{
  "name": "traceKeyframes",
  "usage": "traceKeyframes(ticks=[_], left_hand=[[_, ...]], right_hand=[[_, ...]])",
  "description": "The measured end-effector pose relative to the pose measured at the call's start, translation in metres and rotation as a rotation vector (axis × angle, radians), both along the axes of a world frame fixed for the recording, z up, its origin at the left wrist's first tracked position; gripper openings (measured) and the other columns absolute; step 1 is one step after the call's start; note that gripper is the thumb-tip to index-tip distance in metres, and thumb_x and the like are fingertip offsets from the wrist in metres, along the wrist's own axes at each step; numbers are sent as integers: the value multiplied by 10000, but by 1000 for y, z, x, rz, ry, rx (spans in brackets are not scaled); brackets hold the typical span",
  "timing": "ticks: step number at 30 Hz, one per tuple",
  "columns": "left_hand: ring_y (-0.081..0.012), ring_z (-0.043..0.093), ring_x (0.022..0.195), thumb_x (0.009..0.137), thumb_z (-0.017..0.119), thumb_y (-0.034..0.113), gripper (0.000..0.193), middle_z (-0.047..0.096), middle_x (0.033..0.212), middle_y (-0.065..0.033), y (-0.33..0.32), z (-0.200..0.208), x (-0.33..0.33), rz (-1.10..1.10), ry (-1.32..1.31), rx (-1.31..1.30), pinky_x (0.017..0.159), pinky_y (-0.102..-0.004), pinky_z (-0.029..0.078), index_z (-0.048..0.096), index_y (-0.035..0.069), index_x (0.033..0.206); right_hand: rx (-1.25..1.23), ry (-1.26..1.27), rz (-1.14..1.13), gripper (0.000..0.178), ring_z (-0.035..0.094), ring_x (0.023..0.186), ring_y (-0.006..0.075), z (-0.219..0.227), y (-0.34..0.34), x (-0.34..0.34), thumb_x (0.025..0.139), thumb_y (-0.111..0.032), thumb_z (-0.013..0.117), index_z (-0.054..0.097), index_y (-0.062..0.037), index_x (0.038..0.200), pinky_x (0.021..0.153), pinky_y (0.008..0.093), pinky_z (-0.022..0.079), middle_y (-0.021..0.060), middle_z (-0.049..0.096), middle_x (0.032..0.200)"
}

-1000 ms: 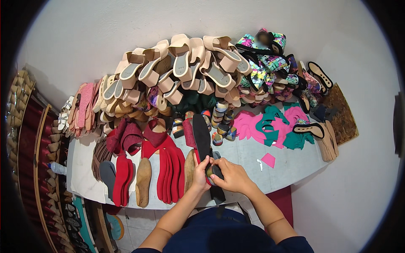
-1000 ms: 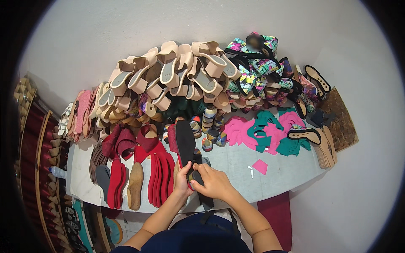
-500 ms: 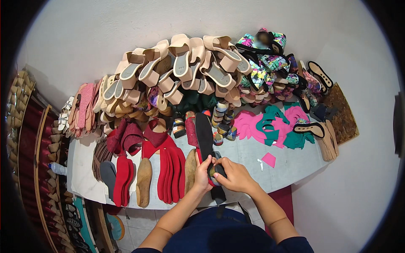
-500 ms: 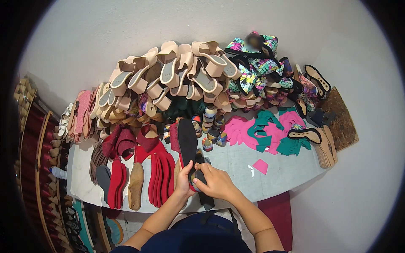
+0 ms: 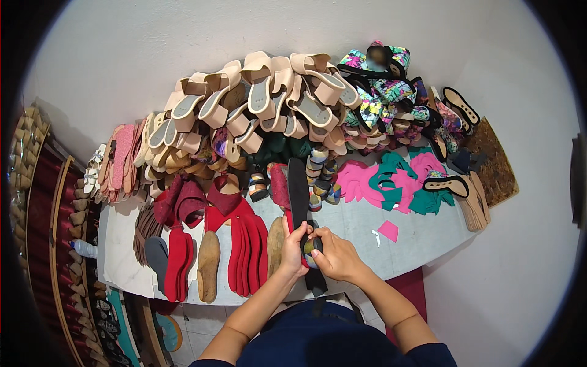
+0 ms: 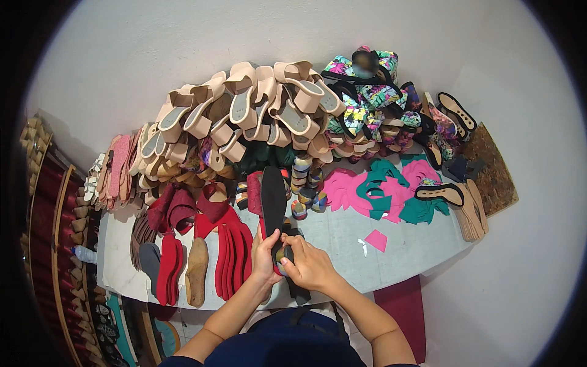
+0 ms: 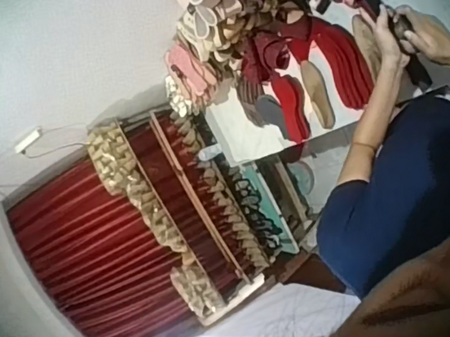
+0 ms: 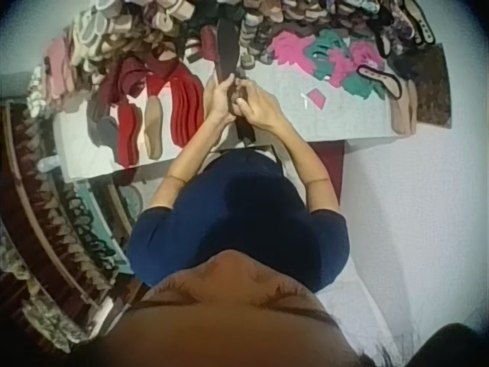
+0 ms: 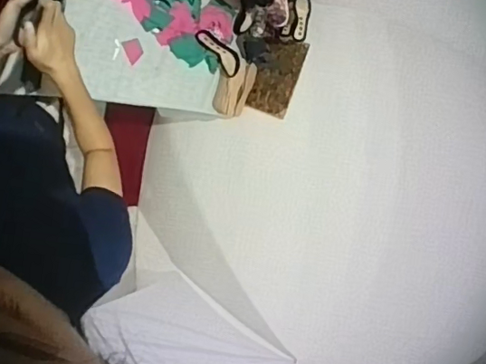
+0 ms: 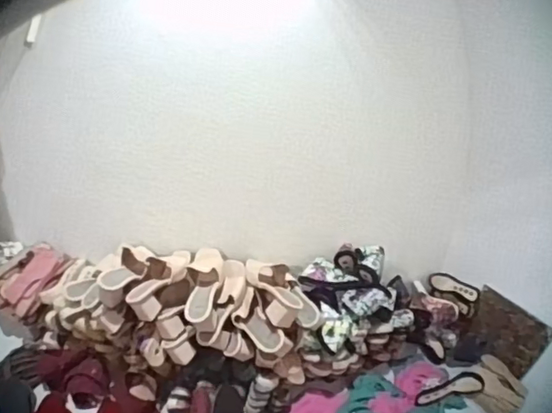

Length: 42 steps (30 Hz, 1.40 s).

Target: Assemble different components of sandals like soles and uppers.

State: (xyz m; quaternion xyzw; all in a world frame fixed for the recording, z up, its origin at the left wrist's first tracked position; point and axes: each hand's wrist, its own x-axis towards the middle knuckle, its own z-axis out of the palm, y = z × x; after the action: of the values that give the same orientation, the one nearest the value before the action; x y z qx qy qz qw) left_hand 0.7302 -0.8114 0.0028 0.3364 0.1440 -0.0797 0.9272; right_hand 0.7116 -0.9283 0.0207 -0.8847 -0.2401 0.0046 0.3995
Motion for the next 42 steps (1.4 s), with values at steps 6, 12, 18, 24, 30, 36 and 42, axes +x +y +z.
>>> traceKeyframes(ticks=[6, 12, 18, 24, 30, 36, 42], left_hand=[[-131, 540, 683, 827, 482, 254, 200, 536, 721, -36, 3, -52, 6, -72, 139, -41, 635, -271, 453, 510, 73, 746], [-128, 531, 653, 833, 474, 246, 200, 523, 697, -24, 4, -40, 5, -103, 121, -119, 622, -262, 448, 499, 70, 740], [-106, 489, 620, 842, 458, 230, 201, 494, 675, -7, 4, -22, 3, -136, 130, -189, 592, -251, 429, 485, 71, 724], [-111, 476, 619, 843, 454, 202, 153, 472, 667, -11, -2, -42, 4, -39, 87, -86, 594, -242, 420, 475, 67, 773], [-135, 513, 680, 827, 457, 137, 205, 501, 739, -39, -3, -40, -1, 16, 96, 20, 618, -276, 449, 427, 96, 1025], [-154, 461, 905, 822, 478, 114, 603, 426, 1089, -103, -6, -19, -6, 23, 22, 153, 770, -286, 391, 127, 120, 1312], [-141, 447, 926, 820, 479, 111, 577, 429, 1101, -88, -8, -17, -9, 57, 46, 175, 797, -272, 367, 164, 102, 1303]], right_hand=[[261, 186, 132, 483, 381, 1052, 288, -22, -9, 11, 860, -375, 336, 270, -14, 1173, 917, 353, 287, 164, 387, 1092], [823, 571, 213, 517, 260, 1143, 219, -22, -14, 13, 897, -404, 215, 210, -27, 1251, 983, 348, 169, 130, 346, 1133], [381, 162, 127, 450, 344, 1091, 216, -11, -12, 16, 892, -320, 294, 283, -15, 1222, 958, 319, 227, 126, 366, 1123], [404, 67, -119, 364, 442, 869, 169, -39, 12, 5, 817, -74, 432, 321, 15, 1151, 817, 286, 346, 89, 444, 911], [670, 309, -122, 397, 432, 799, 125, -31, 15, 8, 795, -22, 457, 304, 7, 1160, 770, 258, 354, 51, 426, 837], [686, 314, -190, 409, 454, 766, 121, -36, 15, 10, 791, -46, 486, 306, -2, 1156, 715, 250, 380, 49, 444, 810], [686, 366, -217, 428, 458, 725, 108, -33, 11, 11, 778, -39, 497, 301, -19, 1157, 687, 236, 382, 49, 452, 784]])
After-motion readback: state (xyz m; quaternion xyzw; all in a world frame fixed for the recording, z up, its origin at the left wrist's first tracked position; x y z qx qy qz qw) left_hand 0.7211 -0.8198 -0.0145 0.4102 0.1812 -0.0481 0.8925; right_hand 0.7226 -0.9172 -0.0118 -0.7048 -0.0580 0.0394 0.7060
